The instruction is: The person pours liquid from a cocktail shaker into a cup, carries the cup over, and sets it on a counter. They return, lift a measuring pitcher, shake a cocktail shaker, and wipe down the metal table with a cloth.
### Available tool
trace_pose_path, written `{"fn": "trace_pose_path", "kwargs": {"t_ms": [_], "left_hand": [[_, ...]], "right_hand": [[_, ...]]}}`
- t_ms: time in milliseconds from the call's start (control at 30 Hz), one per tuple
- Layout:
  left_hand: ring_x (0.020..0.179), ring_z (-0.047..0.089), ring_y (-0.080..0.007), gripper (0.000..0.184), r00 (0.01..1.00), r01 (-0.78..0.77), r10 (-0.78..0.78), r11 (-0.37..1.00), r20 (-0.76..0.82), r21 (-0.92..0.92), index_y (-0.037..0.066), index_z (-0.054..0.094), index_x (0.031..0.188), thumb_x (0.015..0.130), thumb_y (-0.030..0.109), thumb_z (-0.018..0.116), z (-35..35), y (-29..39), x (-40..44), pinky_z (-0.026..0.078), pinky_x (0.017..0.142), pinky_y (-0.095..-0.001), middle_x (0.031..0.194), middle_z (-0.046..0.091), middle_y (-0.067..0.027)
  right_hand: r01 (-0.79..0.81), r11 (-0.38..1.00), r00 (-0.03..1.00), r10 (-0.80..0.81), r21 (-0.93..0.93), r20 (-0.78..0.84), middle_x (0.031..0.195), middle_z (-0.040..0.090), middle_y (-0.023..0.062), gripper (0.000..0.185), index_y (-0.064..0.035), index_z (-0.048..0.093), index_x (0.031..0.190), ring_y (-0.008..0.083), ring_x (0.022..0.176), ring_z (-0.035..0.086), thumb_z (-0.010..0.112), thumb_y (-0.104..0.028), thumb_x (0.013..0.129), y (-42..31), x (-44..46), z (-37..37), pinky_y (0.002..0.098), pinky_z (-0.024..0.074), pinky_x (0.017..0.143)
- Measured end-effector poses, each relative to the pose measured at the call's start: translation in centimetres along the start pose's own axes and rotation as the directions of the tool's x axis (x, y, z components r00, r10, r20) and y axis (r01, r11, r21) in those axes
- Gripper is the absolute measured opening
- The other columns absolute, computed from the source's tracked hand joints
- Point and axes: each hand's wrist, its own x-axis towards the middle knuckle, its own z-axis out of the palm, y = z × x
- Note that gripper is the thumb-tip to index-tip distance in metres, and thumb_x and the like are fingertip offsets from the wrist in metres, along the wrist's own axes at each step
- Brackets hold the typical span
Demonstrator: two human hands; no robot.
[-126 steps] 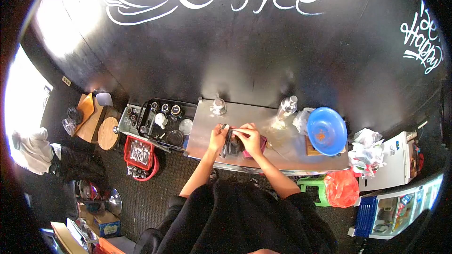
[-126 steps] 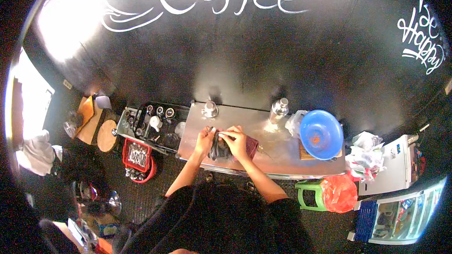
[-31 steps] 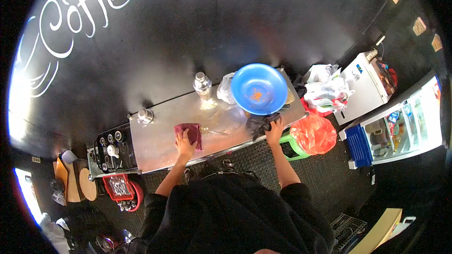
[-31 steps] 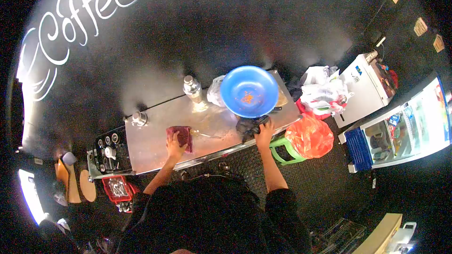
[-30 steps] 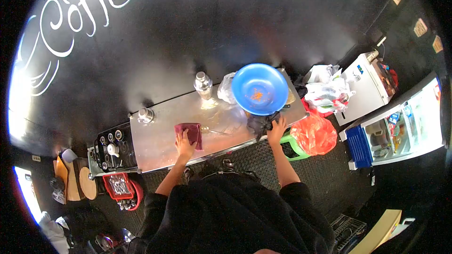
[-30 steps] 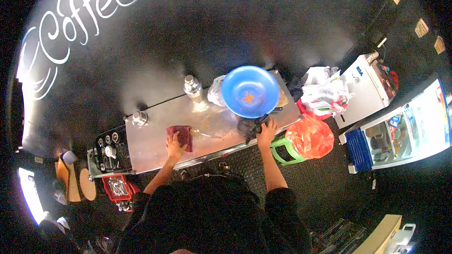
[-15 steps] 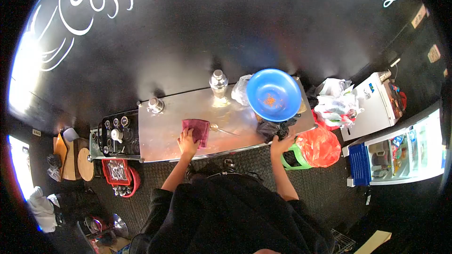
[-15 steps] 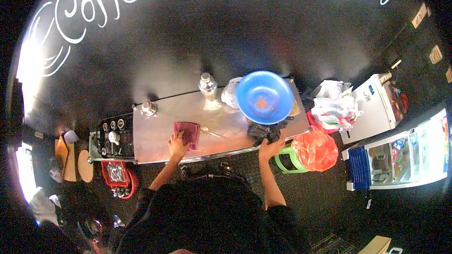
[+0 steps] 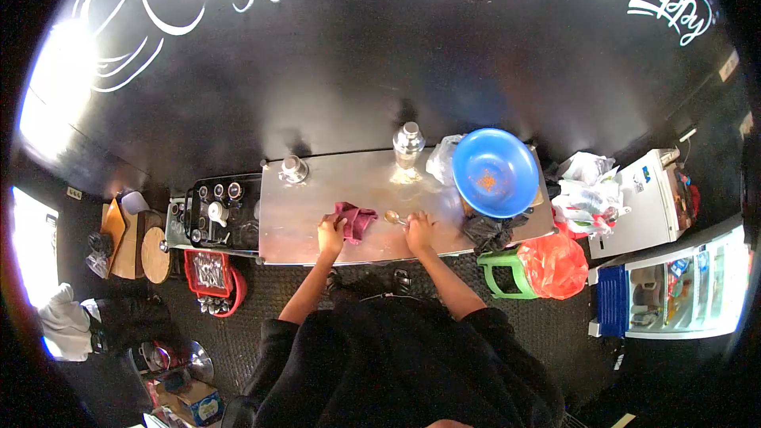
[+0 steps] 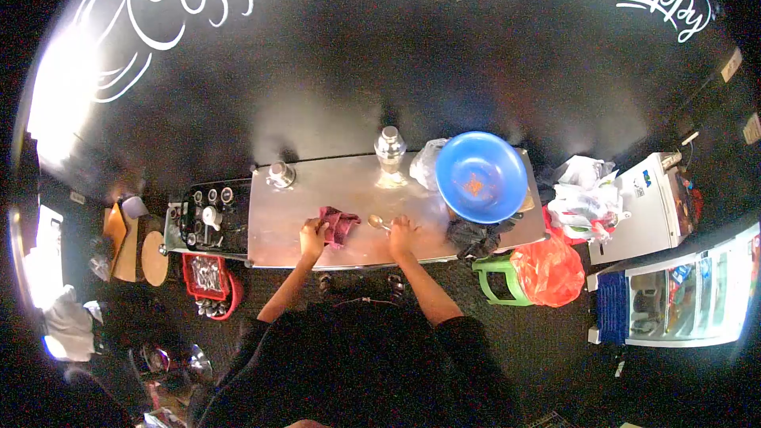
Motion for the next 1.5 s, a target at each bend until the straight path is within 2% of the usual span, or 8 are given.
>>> {"fn": "trace_pose_path", "kwargs": {"t_ms": [233,333,367,500,700,800,1300,1500], "left_hand": [[0.073,0.062,-0.0313,0.025,0.996,0.047,-0.063,0.972,-0.065,-0.231,-0.003,0.063,0.089,0.079,0.019,0.071,-1.4,1.6,-0.1,0.049,0.068,-0.0386,0.087,0.062,-0.0174],[0.070,0.061,-0.0298,0.026,0.991,-0.068,0.037,0.966,-0.126,-0.248,-0.003,0.062,0.088,0.081,0.021,0.070,-0.6,3.2,0.5,0.049,0.065,-0.0375,0.087,0.061,-0.0167],[0.082,0.060,-0.0315,0.027,0.991,0.132,-0.135,0.946,0.010,-0.297,-0.002,0.061,0.089,0.081,0.023,0.069,-0.4,3.9,0.5,0.048,0.073,-0.0398,0.092,0.060,-0.0167],[0.098,0.055,-0.0333,0.027,0.998,0.024,-0.033,0.984,-0.047,-0.176,-0.001,0.061,0.090,0.081,0.023,0.069,1.2,4.6,0.8,0.044,0.083,-0.0429,0.097,0.058,-0.0167],[0.131,0.032,-0.0415,0.076,0.809,-0.181,0.075,0.975,0.583,0.125,0.025,0.027,0.145,0.082,0.049,0.062,2.9,3.8,-0.9,0.030,0.105,-0.0549,0.143,0.032,-0.0215],[0.133,0.029,-0.0402,0.077,0.779,-0.361,0.167,0.907,0.604,0.215,0.024,0.031,0.143,0.078,0.047,0.066,3.7,2.6,-1.6,0.030,0.104,-0.0540,0.145,0.029,-0.0190],[0.120,0.042,-0.0324,0.064,0.873,-0.317,0.165,0.907,0.459,0.276,0.019,0.043,0.133,0.078,0.039,0.068,2.9,3.6,-3.3,0.038,0.095,-0.0513,0.132,0.044,-0.0134],[0.118,0.044,-0.0310,0.061,0.871,-0.334,0.186,0.903,0.455,0.270,0.019,0.045,0.132,0.078,0.035,0.068,1.4,3.8,-4.6,0.038,0.095,-0.0501,0.130,0.045,-0.0120]], "right_hand": [[-0.005,0.998,0.999,0.008,0.064,-0.047,0.089,0.059,0.0055,0.017,-0.0093,0.060,0.081,0.0292,0.095,0.055,0.073,-0.017,0.072,0.6,-1.4,1.2,0.0528,0.0426,0.082],[-0.079,0.851,0.996,0.046,0.520,0.076,0.076,0.063,0.0072,0.015,-0.0055,0.059,0.082,0.0278,0.075,0.062,0.071,-0.012,0.075,1.1,-2.0,0.6,0.0417,0.0502,0.070],[-0.061,0.826,0.998,0.051,0.560,0.033,0.072,0.064,0.0084,0.014,-0.0039,0.059,0.084,0.0264,0.067,0.062,0.069,-0.009,0.076,1.1,-2.2,0.6,0.0371,0.0505,0.064],[-0.132,0.745,0.991,0.091,0.653,0.097,0.071,0.065,0.0110,0.013,-0.0017,0.061,0.091,0.0208,0.061,0.063,0.064,-0.003,0.078,1.5,-2.7,-0.6,0.0315,0.0504,0.059],[-0.123,0.749,0.990,0.142,0.651,0.024,0.071,0.063,0.0107,0.016,-0.0016,0.060,0.093,0.0180,0.062,0.061,0.063,-0.001,0.078,3.7,-3.5,-1.3,0.0313,0.0496,0.059],[-0.058,0.678,0.973,0.204,0.732,-0.111,0.069,0.060,0.0097,0.019,-0.0028,0.058,0.096,0.0203,0.062,0.059,0.062,0.001,0.078,5.7,-3.4,-1.6,0.0338,0.0478,0.059],[-0.073,0.974,0.933,0.143,0.215,-0.329,0.096,0.049,0.0165,0.015,0.0038,0.061,0.091,0.0348,0.093,0.052,0.057,0.004,0.076,10.3,-1.8,-3.9,0.0429,0.0440,0.080],[-0.114,0.945,0.929,0.211,0.305,-0.305,0.094,0.049,0.0170,0.014,0.0050,0.063,0.088,0.0351,0.090,0.053,0.057,0.004,0.076,11.6,-0.5,-3.4,0.0417,0.0443,0.079]]}}
